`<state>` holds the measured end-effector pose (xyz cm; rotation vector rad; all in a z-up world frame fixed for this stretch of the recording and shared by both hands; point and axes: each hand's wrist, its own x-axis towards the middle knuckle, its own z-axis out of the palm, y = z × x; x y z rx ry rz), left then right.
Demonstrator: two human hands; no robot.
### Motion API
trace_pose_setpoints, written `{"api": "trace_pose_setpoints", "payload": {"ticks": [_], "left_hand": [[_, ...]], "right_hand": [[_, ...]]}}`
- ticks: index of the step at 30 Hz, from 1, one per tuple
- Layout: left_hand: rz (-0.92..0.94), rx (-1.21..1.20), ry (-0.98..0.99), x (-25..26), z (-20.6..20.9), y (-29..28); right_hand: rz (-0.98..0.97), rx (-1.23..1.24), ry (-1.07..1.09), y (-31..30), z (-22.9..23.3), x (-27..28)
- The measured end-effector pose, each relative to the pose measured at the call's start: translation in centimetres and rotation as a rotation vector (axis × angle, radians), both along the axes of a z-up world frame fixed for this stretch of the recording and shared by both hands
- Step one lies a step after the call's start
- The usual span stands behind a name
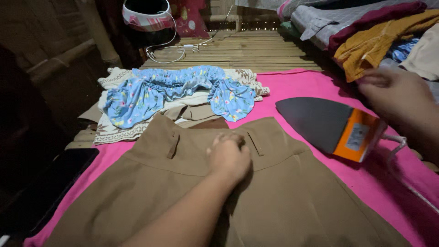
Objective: The person irons a brown skirt and then a yellow sleeveless top on a pink-covered surface. They smooth the garments by hand and use an electric iron to press them flat.
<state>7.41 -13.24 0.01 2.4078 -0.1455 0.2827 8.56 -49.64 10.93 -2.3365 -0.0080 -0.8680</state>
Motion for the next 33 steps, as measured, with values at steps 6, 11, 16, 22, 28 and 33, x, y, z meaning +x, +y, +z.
{"api": "trace_pose_setpoints", "payload": {"ticks": [6,11,16,22,28,33], "left_hand": [[0.083,0.044,-0.057,0.7,-1.0,5.2],[0.331,0.039,-0.164,-0.1,1.0,12.2],[0.536,0.159,0.338,-1.1,4.2,19.1],[0.525,0.211,0.352,1.4,6.7,21.3],[0.509,0.215,0.262,6.9,13.0,27.4],[0.419,0.036,0.016,10.4,18.1,29.5]], "right_hand": [[0.245,-0.355,0.182,12.8,-7.7,-1.7],[-0.122,-0.534,0.746,13.4,-9.2,-1.0],[-0.144,-0.471,0.936,11.5,-9.4,-0.1],[-0.065,-0.142,0.496,11.8,-6.0,1.6],[0.051,0.073,0.191,11.0,-1.6,7.5],[0.257,0.228,0.173,11.7,4.8,15.3]]}}
